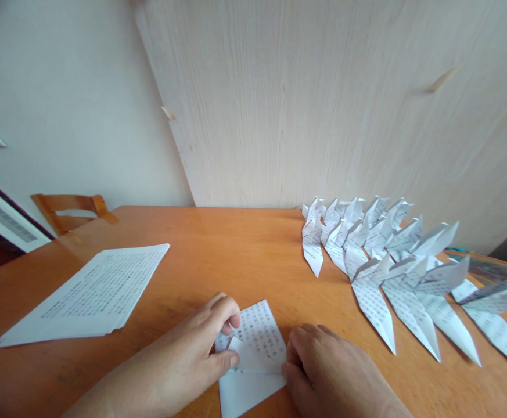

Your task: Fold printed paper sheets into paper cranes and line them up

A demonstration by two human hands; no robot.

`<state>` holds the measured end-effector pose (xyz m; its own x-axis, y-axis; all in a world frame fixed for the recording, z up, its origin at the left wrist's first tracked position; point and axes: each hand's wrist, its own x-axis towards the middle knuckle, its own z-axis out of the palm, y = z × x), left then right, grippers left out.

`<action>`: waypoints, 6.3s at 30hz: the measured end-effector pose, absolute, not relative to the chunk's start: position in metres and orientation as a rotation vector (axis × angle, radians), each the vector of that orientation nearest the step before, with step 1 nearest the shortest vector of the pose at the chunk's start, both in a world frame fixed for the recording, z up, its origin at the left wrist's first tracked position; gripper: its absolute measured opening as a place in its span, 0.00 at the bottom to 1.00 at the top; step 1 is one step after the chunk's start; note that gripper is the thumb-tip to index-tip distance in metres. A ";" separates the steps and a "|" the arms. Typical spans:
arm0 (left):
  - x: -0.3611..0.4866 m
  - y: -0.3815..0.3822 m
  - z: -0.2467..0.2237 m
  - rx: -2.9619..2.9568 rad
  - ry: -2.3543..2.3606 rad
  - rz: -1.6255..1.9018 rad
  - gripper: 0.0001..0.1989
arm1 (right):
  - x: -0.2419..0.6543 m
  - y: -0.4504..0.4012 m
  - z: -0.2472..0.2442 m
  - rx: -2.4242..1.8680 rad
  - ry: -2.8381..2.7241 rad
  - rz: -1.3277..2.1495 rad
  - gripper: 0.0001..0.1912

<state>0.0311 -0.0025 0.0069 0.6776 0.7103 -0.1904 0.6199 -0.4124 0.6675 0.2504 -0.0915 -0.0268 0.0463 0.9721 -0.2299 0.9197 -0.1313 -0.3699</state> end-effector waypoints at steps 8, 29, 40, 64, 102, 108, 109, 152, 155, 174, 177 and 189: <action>0.031 0.000 0.007 2.118 0.976 0.149 0.11 | 0.247 -0.091 -0.020 -2.206 -1.978 0.617 0.07; 0.033 -0.004 0.009 2.523 0.849 0.161 0.11 | 0.252 -0.091 -0.015 -2.152 -1.850 0.712 0.03; 0.035 -0.004 0.005 2.667 0.639 0.154 0.19 | 0.264 -0.086 -0.016 -1.991 -1.889 0.860 0.02; 0.046 -0.029 0.007 3.078 0.477 0.129 0.25 | 0.267 -0.082 -0.004 -1.916 -1.994 0.882 0.08; 0.041 -0.008 0.017 3.325 0.027 -0.171 0.21 | 0.265 -0.081 0.000 -1.970 -1.988 0.854 0.11; 0.029 -0.005 0.013 3.273 0.035 -0.140 0.27 | 0.264 -0.080 0.000 -1.976 -1.993 0.845 0.11; 0.028 -0.004 0.012 3.266 0.032 -0.140 0.28 | 0.265 -0.080 0.000 -1.975 -1.996 0.842 0.11; -0.019 0.006 0.000 3.272 -0.016 -0.025 0.26 | 0.272 -0.074 -0.014 -1.948 -2.019 0.837 0.10; -0.019 0.006 0.000 3.278 -0.013 -0.025 0.25 | 0.271 -0.075 -0.013 -1.943 -2.020 0.837 0.09; -0.018 0.007 -0.003 3.230 -0.029 0.055 0.22 | 0.268 -0.077 -0.009 -1.967 -2.014 0.842 0.09; -0.019 0.008 -0.004 3.228 -0.014 0.057 0.23 | 0.268 -0.077 -0.009 -1.967 -2.011 0.839 0.09; -0.021 0.000 -0.004 3.049 0.284 0.122 0.33 | 0.269 -0.077 -0.009 -1.957 -2.023 0.824 0.08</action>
